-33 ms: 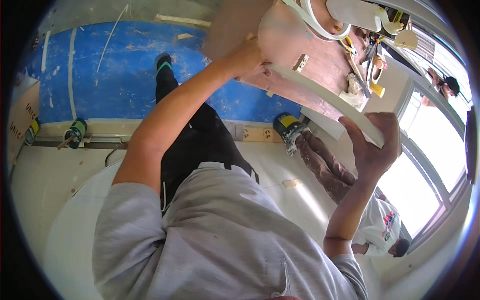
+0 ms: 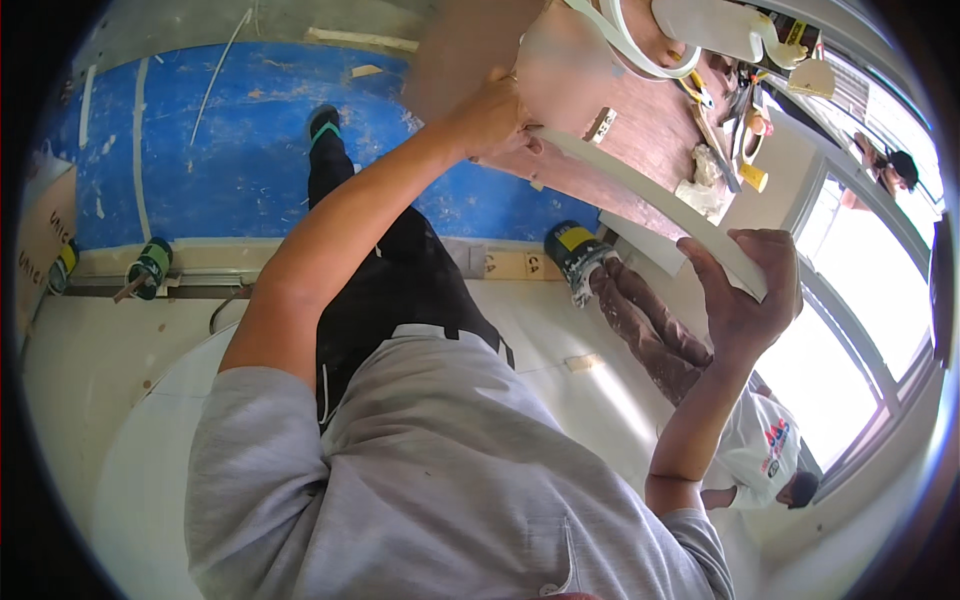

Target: The person sands the edge of a white board using a sanding block, then wipes the surface and continues sanding the edge.

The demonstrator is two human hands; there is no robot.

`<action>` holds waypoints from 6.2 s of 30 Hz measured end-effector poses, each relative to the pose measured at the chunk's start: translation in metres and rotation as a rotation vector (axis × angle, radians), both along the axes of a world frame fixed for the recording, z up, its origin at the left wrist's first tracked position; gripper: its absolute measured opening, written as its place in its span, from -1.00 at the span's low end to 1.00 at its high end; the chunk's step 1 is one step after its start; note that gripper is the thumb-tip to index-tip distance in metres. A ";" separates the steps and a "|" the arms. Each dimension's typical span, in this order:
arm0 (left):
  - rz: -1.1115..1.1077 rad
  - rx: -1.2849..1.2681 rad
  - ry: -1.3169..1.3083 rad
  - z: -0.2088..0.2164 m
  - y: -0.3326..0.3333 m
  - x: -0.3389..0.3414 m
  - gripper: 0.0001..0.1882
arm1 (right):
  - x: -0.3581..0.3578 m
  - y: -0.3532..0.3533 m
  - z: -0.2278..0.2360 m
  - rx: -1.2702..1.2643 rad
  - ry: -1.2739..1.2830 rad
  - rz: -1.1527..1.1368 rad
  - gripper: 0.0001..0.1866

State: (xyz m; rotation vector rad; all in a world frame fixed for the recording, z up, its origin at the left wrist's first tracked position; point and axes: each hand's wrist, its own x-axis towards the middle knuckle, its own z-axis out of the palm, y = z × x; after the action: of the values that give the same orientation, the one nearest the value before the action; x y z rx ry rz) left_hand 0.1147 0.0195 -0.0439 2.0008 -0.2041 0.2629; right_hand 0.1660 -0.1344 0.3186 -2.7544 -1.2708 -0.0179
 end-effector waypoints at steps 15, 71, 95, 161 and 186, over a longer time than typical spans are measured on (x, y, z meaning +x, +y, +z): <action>-0.087 -0.152 0.038 -0.008 0.019 0.006 -0.55 | 0.009 0.008 -0.002 -0.026 -0.011 -0.060 -0.40; -0.062 -0.188 -0.178 0.175 -0.027 0.016 -0.41 | 0.034 -0.018 0.011 -0.081 0.130 -0.097 -0.19; 0.246 -0.225 0.009 0.186 -0.032 -0.003 -0.82 | 0.123 -0.407 -0.003 0.063 -0.197 -0.197 -0.26; -0.013 1.189 -0.066 0.368 -0.441 0.136 -0.02 | 0.216 -0.754 -0.064 0.390 -0.412 -0.574 -0.31; 0.008 0.605 -0.104 0.351 -0.407 0.178 -0.57 | 0.243 -0.675 -0.021 0.505 -0.211 -0.267 -0.42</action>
State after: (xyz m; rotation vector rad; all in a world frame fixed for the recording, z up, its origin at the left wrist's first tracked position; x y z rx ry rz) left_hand 0.2932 -0.3870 0.3066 2.5885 -0.3765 0.3390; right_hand 0.4093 -0.8095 0.2978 -2.4883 -0.7804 -0.5791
